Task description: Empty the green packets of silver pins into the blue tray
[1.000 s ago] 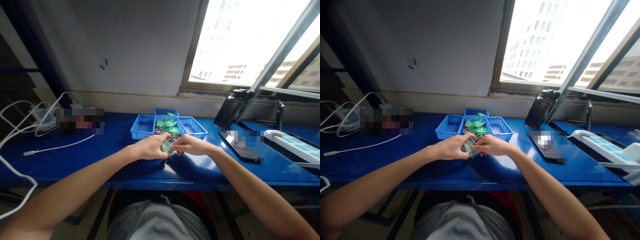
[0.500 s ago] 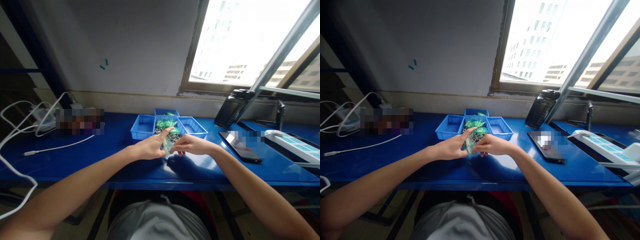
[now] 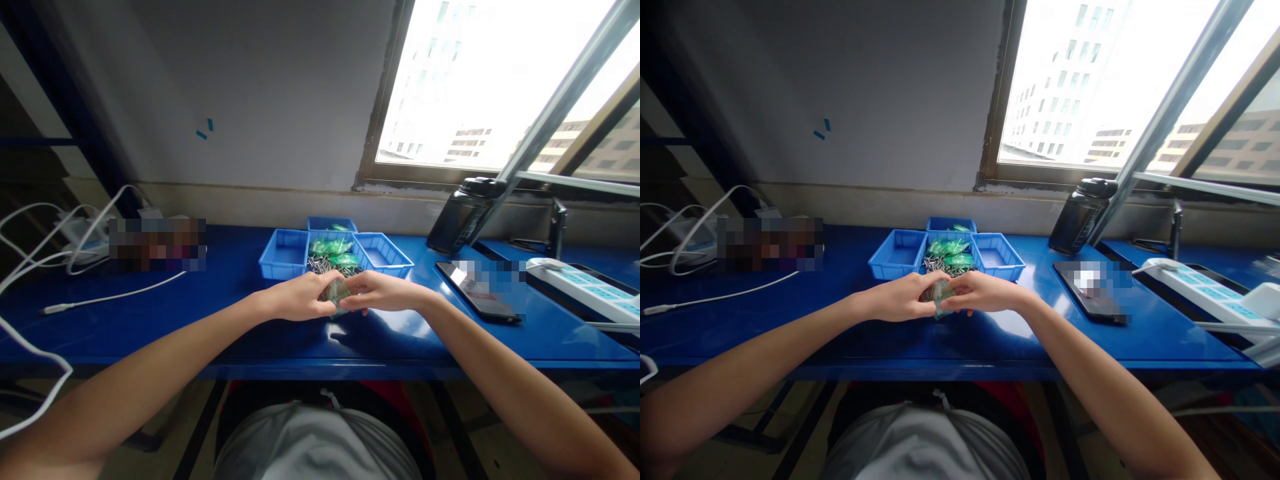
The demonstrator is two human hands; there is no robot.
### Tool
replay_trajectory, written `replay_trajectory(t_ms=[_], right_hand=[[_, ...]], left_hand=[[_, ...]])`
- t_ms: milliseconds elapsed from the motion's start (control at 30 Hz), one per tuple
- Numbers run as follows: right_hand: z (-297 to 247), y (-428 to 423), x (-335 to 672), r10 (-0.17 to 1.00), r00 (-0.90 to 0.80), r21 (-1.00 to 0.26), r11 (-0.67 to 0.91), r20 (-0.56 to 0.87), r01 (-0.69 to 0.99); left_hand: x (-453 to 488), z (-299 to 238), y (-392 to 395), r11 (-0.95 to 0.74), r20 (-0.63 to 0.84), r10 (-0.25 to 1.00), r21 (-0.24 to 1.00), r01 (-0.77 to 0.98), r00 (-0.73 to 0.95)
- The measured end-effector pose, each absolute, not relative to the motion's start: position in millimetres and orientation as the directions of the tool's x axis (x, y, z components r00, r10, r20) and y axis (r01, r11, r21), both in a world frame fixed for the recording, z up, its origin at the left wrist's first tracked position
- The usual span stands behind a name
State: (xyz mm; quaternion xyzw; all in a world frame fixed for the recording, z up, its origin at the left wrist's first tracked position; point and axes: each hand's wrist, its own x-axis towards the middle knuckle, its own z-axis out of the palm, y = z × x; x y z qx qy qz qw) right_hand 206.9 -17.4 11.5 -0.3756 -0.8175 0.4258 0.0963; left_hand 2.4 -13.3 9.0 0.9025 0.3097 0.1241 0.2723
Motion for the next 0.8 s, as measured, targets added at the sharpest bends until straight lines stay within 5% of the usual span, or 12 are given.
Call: replay_trajectory(t_ms=[367, 800], right_hand=[[10, -13, 207, 0.752, -0.654, -0.782, 0.355, -0.087, 0.512], [2, -11, 205, 0.787, -0.603, -0.745, 0.324, -0.129, 0.582]], left_hand=[[1, 3, -3, -0.579, 0.079, 0.686, 0.661, 0.477, 0.723], [-1, 5, -2, -0.638, 0.006, 0.586, 0.62, 0.456, 0.811]])
